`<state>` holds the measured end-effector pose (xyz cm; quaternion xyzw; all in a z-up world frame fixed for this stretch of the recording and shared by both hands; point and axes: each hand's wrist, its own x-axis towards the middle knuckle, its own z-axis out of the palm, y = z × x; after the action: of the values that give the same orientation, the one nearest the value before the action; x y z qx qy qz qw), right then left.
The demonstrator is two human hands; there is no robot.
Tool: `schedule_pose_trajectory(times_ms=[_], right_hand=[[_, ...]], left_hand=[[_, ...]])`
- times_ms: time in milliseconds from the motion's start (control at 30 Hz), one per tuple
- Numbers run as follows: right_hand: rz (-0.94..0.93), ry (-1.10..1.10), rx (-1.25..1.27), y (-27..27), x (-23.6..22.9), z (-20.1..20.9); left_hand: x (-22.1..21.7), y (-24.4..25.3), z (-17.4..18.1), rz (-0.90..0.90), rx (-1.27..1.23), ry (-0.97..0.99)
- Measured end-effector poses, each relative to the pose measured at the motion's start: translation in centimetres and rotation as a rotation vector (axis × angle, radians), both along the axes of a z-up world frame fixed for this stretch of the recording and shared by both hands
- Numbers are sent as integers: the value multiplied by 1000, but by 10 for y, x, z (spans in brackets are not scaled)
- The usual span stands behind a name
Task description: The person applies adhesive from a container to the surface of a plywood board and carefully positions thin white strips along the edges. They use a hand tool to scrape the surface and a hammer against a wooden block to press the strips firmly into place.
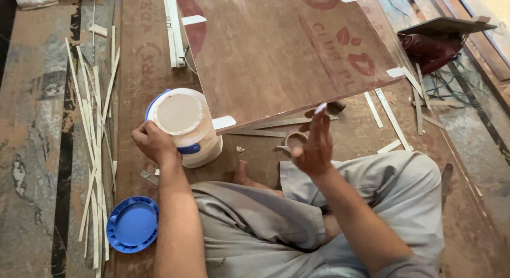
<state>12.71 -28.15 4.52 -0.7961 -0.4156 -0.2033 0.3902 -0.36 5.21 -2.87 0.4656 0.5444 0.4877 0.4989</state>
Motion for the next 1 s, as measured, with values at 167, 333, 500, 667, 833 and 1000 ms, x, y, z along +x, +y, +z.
schedule_pose_trajectory(times_ms=[167,333,500,667,833,1000], right_hand=[[-97,-428,-151,6,-2,-6],[-103,-462,-97,6,-14,-6],[-48,-185,-19,12,-13,6],[55,-418,-27,28,-26,9],[12,-292,-47,42,-32,13],[90,-462,-130,56,-42,4]], left_hand=[[2,2,0,2,12,-8],[3,3,-5,9,31,0],[2,5,-7,20,28,8],[1,1,-3,14,28,1],[2,-2,2,23,53,63],[1,-4,4,5,-2,44]])
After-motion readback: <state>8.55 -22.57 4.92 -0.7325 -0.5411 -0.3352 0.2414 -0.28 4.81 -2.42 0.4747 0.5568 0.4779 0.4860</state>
